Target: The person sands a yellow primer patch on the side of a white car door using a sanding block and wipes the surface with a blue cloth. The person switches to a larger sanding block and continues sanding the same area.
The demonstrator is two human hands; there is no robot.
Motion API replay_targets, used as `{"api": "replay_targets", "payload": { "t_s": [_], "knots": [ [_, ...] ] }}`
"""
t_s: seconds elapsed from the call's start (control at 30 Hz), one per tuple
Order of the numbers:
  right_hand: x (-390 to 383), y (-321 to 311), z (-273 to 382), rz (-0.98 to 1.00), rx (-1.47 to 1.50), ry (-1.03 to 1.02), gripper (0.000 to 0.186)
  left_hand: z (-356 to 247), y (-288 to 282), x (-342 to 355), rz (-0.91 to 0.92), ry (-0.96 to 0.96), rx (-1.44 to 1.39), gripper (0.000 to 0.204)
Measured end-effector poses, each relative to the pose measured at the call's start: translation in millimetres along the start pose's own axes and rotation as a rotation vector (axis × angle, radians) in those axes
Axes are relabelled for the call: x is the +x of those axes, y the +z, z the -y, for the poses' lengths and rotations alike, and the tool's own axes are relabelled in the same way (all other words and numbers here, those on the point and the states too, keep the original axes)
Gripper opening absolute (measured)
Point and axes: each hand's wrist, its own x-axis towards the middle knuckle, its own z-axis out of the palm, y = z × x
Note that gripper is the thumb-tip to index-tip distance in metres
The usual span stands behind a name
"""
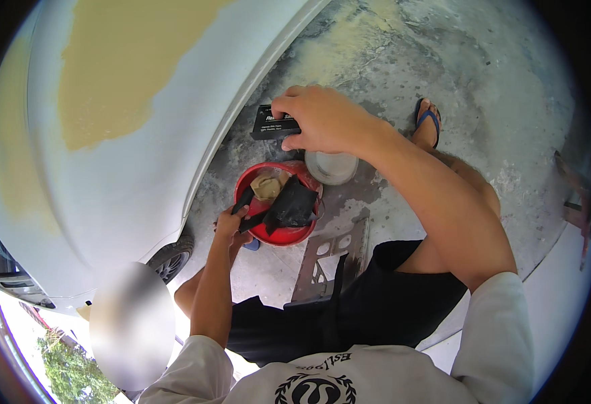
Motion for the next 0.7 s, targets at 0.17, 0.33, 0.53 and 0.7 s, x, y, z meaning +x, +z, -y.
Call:
{"api": "replay_targets", "payload": {
  "t_s": [0.17,0.33,0.53,0.7],
  "knots": [
    [0.7,0.4,2.4,0.065,-0.029,0.056,0.043,10.0,-12.3,-14.0,0.086,-0.062,-0.407,0.041],
    [-1.0,1.8,3.4,0.067,-0.043,0.032,0.043,11.6,-15.9,-17.1,0.277,-0.083,-0.808,0.044],
    [0.8,7.5,0.1,0.069,-0.072,0.024,0.043,18.7,5.1,-40.2,-0.555,0.531,0.432,0.047],
    [2.7,13.9,2.4,0.054,-0.087,-0.036,0.044,41.5,74.8,-58.3,0.2,0.463,0.608,0.03]
  ]
}}
